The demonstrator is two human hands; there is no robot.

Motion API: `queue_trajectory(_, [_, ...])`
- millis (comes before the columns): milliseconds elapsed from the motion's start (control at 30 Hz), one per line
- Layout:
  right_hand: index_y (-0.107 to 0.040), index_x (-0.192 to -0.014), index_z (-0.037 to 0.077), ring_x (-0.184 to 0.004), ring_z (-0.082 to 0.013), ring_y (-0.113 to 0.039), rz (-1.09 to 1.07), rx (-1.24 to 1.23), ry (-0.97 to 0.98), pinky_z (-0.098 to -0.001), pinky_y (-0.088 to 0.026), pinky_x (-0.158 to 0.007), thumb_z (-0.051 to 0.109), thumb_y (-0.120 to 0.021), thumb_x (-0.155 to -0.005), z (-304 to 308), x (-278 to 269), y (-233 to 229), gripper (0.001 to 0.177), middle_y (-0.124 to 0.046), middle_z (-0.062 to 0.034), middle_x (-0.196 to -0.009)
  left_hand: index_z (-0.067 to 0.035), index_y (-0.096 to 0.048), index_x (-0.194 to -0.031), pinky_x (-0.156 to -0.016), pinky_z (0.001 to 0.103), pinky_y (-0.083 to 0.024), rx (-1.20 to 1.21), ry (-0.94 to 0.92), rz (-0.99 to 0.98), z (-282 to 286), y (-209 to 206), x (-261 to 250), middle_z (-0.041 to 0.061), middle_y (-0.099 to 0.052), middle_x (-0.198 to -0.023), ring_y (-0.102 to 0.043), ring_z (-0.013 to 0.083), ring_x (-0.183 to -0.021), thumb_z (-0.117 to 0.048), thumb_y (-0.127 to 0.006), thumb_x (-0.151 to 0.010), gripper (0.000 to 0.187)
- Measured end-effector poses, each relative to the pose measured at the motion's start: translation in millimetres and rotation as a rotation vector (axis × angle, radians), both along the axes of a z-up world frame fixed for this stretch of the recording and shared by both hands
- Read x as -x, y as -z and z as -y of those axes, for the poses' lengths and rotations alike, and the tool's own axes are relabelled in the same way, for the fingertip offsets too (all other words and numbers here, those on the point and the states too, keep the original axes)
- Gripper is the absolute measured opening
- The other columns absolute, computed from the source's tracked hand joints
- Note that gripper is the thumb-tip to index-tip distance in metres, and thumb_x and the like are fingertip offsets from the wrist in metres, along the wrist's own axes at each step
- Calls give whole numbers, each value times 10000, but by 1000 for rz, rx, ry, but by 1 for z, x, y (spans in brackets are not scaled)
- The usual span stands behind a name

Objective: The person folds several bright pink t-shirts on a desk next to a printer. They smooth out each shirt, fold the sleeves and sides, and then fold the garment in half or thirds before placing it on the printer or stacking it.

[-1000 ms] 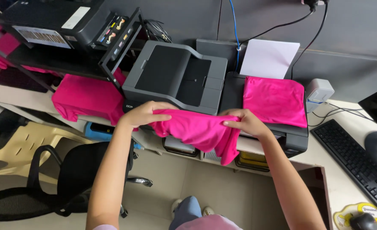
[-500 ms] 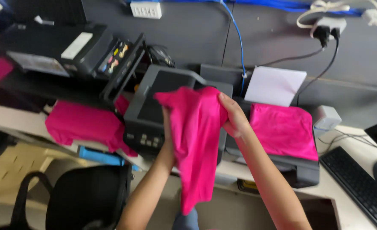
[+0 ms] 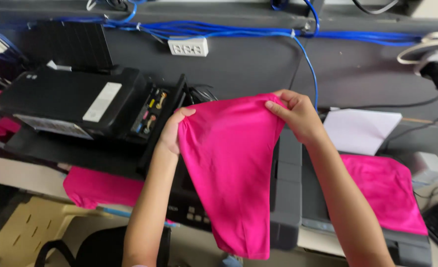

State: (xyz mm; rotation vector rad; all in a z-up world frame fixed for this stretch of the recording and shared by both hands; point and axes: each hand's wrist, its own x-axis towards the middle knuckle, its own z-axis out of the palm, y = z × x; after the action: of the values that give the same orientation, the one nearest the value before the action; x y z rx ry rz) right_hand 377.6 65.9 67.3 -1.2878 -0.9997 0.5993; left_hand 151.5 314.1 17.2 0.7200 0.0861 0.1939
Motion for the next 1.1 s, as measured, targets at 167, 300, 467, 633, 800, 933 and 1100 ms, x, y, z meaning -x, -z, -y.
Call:
queue_trajectory(167, [-573, -1242, 37, -772, -77, -670, -75, -36, 21, -236, -528, -646, 114, -643, -1038, -40, -39, -1, 229, -712, -45, -938, 52, -591, -1336, -998, 410, -548, -185, -54, -51, -49, -13, -24, 178, -699, -1256, -692, 280, -1136, -154, -625, -985, 408])
queue_trajectory(300, [-573, -1252, 90, -742, -80, -659, -246, -14, -91, -239, -505, -586, 139, -569, -1093, -49, -66, 8, 166, -686, -20, -915, 41, -576, -1378, -1066, 408, -524, -368, -197, 2, -60, 5, -44, 186, -646, -1339, -646, 282, -1221, 20, -623, -967, 414])
queue_trajectory(467, [-652, -1244, 45, -909, -89, -686, -128, 156, -113, -243, -546, -794, 77, -532, -1053, -56, -66, -8, 228, -725, -19, -1043, -140, -443, -1436, -1062, 339, -495, -587, -452, -54, -50, -16, -59, 19, -582, -1362, -610, 162, -1231, 94, -590, -889, 613])
queue_trajectory(633, [-677, -1256, 33, -971, -104, -678, 92, 222, -119, -249, -529, -872, 31, -573, -1005, -51, -67, -30, 271, -736, -53, -1070, 48, -643, -1241, -965, 376, -555, -493, -228, -108, -78, -11, -80, 139, -708, -1136, -686, 219, -1035, 35, -546, -1035, 227])
queue_trajectory(800, [-676, -1275, 13, -1033, -104, -667, 267, 161, -102, -256, -527, -931, 66, -575, -1031, -47, -82, -39, 270, -726, -37, -1124, 70, -684, -1228, -981, 351, -582, -534, -116, -43, -80, -37, -81, 159, -734, -1160, -719, 219, -1079, -21, -574, -974, 291])
queue_trajectory(933, [-683, -1290, 34, -1070, -117, -656, 327, 172, -93, -275, -515, -962, 133, -595, -1048, -47, -78, -45, 275, -723, -33, -1164, -12, -638, -1284, -1000, 335, -560, -710, 8, -172, -46, -84, -64, 115, -721, -1209, -689, 187, -1116, -83, -750, -880, 426])
queue_trajectory(1100, [-712, -1211, 103, -1007, -214, -706, 811, 451, 40, -314, -545, -894, 224, -806, -831, -58, -70, -33, 409, -744, -101, -1118, -46, -759, -1163, -978, 352, -513, -1788, -136, -390, -60, -53, -64, 143, -746, -1179, -679, 236, -1113, -161, -923, -660, 542])
